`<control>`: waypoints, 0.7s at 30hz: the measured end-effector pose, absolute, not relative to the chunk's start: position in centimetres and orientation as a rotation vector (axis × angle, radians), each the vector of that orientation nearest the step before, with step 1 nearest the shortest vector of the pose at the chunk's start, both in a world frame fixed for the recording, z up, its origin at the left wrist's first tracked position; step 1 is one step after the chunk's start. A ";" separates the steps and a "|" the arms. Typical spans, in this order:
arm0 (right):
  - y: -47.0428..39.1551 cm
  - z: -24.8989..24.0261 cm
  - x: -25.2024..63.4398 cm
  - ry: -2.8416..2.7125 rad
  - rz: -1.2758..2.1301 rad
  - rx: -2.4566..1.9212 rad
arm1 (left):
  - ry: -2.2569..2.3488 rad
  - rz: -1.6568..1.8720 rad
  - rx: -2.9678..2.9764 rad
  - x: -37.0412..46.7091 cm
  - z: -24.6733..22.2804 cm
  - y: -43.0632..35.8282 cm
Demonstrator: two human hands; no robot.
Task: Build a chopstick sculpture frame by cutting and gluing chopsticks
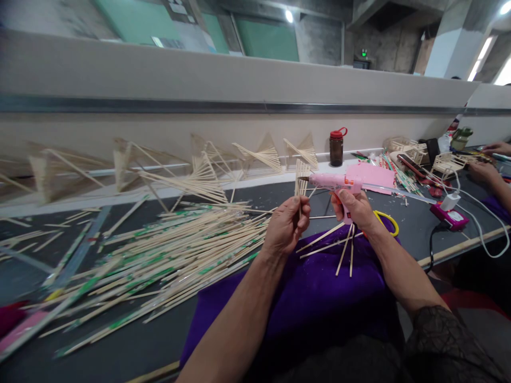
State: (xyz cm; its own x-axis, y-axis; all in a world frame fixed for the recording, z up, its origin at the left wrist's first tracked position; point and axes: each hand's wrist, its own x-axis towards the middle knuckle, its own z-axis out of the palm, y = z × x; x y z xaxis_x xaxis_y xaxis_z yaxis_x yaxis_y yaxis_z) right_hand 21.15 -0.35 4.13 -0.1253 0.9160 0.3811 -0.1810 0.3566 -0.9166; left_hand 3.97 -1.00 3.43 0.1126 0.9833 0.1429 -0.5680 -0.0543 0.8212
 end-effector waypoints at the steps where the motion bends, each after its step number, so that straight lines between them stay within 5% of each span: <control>1: -0.3 4.1 21.2 -1.359 1.105 -0.740 | 0.605 1.393 0.893 4.0 3.4 -1.0; 21: -0.2 4.1 21.1 -1.396 1.073 -0.740 | 0.558 1.380 0.780 3.5 3.6 -0.8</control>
State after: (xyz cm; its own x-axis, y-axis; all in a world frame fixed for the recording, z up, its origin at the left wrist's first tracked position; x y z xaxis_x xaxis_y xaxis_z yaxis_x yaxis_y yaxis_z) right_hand 21.10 -0.20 4.09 -0.1324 0.9073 0.3990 -0.1525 0.3791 -0.9127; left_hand 3.49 -0.84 3.57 0.1298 0.9872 0.0931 -0.6453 0.0128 0.7638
